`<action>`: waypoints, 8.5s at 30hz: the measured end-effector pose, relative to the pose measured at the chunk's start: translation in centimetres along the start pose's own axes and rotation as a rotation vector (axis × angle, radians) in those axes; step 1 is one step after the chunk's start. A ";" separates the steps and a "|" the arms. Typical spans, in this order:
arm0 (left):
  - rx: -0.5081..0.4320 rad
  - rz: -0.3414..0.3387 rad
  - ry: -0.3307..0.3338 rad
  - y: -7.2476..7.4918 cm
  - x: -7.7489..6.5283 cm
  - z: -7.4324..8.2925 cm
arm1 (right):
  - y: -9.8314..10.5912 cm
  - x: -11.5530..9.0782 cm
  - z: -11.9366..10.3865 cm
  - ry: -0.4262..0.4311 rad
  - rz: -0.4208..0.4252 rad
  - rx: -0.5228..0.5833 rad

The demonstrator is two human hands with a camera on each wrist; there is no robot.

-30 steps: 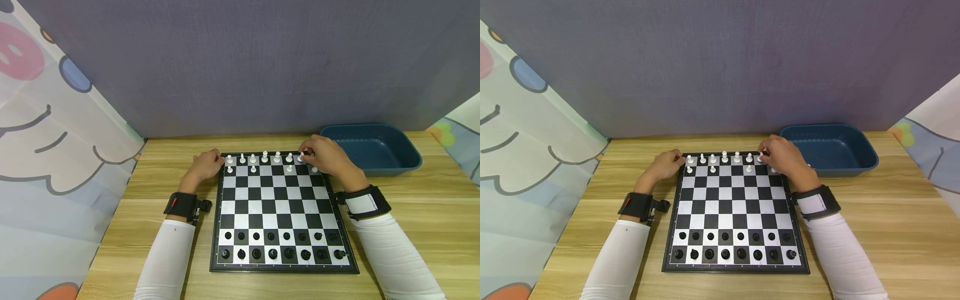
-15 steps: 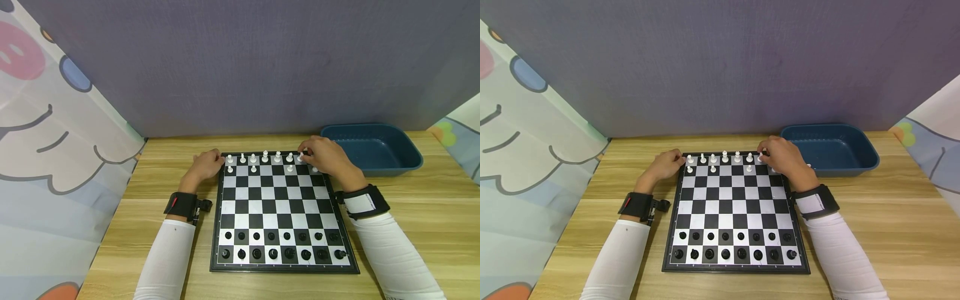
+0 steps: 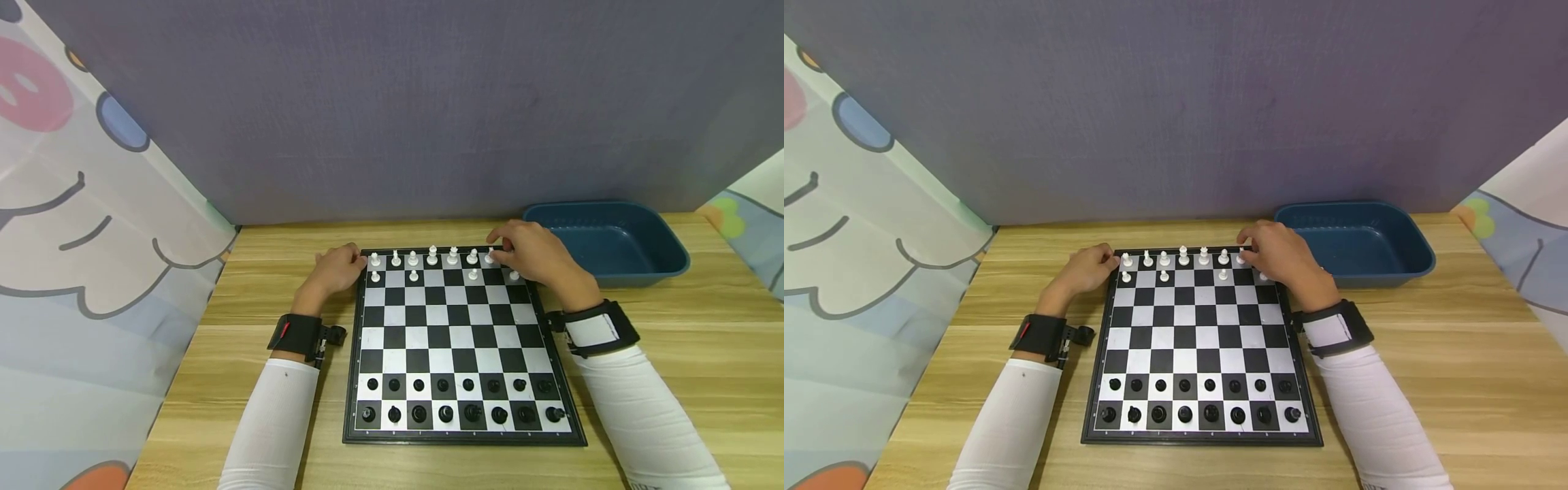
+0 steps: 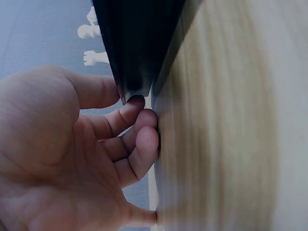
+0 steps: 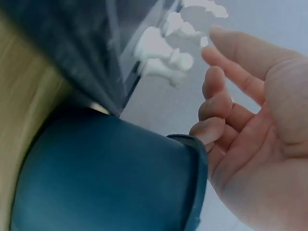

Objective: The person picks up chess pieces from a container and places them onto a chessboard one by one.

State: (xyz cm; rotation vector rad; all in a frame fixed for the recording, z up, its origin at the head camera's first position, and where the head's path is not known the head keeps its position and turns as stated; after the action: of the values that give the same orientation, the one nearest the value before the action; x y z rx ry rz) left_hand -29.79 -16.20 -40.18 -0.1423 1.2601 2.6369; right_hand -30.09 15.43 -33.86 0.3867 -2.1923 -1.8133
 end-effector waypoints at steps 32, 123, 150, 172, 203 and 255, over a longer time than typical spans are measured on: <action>0.014 -0.002 0.004 0.0 0.1 -0.1 | -0.3 -2.3 7.9 -0.027 -0.297 0.033; -0.007 0.000 0.014 -0.1 0.1 -0.1 | 3.9 -2.3 9.0 -0.181 0.027 0.073; 0.000 -0.008 0.015 -0.2 0.2 -0.2 | 4.1 -1.8 2.6 -0.018 0.015 0.032; -0.010 -0.009 0.015 -0.1 0.0 -0.2 | 0.6 -1.1 -1.8 0.126 -0.115 0.049; 0.002 -0.009 0.022 -0.2 0.2 -0.2 | -1.2 -0.8 -1.8 0.109 -0.170 0.021; 0.006 -0.011 0.011 -0.1 0.1 0.0 | -1.3 -2.4 8.0 -0.039 -0.339 0.046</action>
State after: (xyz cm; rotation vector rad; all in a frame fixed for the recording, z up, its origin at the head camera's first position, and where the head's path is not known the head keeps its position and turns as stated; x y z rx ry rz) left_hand -29.84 -16.12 -40.27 -0.1619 1.2670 2.6264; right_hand -30.84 23.36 -36.69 0.7812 -2.3107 -1.9498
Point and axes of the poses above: each hand's wrist, its own x-axis towards the middle knuckle, its own y-axis out of the back of the hand, z = x × y, the point moved 10 cm from there along x, towards the middle knuckle, and after that the axes turned 7 degrees about -x, right-handed, at the moved point
